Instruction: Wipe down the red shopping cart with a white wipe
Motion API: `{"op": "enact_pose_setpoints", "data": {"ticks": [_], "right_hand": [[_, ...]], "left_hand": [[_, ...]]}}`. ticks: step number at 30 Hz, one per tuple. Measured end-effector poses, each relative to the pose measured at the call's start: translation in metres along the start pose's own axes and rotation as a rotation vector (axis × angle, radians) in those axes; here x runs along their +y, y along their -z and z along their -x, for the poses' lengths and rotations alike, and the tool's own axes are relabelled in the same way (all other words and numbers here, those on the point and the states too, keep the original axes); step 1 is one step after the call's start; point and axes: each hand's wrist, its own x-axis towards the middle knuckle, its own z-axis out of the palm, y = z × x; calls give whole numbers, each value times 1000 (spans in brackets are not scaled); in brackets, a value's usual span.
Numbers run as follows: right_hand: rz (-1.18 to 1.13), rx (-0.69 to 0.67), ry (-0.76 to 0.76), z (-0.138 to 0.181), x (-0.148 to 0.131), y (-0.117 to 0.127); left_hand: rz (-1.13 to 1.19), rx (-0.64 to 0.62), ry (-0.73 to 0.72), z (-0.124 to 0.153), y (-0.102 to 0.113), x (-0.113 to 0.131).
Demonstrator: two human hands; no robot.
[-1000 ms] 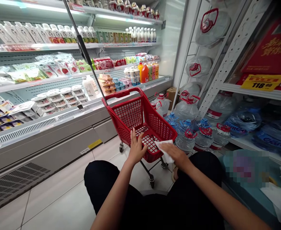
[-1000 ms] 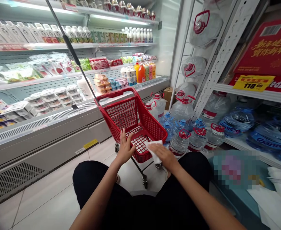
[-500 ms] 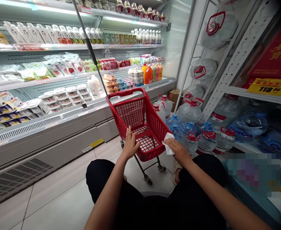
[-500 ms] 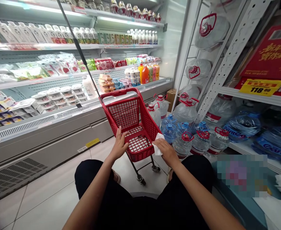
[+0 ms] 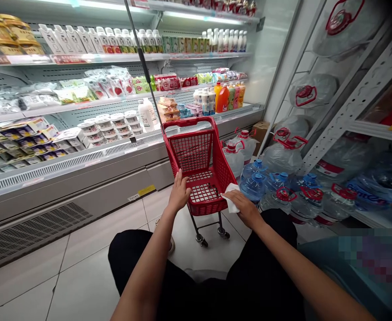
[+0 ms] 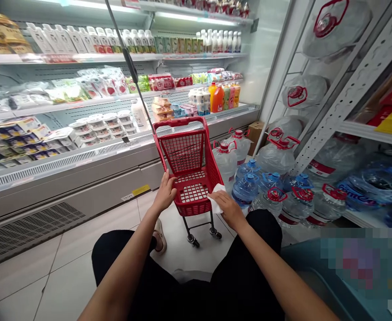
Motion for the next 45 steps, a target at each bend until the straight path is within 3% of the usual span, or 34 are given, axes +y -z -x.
{"op": "enact_pose_setpoints", "data": {"ticks": [8,11,14,17,21,25,33,45], "right_hand": [[-10,-21,45,5,-23,-6],[26,-53,85,-3,-43,-20],[52,-102,146,-17,-66,-36],[67,-117,227,-29,-78,-44],[87,-100,331,-32,-66,-39],[98,-108,379,-35,-44,-28],[70,-102,251,-73,-18,-30],[52,-77,293,-59,-46,-62]], "left_hand": [[-73,-31,17,14,20,-4],[-163,64,42,20,30,2],[-216,146,-9,33,27,19],[-234,126,-61,51,12,34],[-294,133,-68,74,-2,34],[-294,142,-154,84,1,27],[-251,105,-205,82,-4,30],[-258,48,-206,80,7,13]]}}
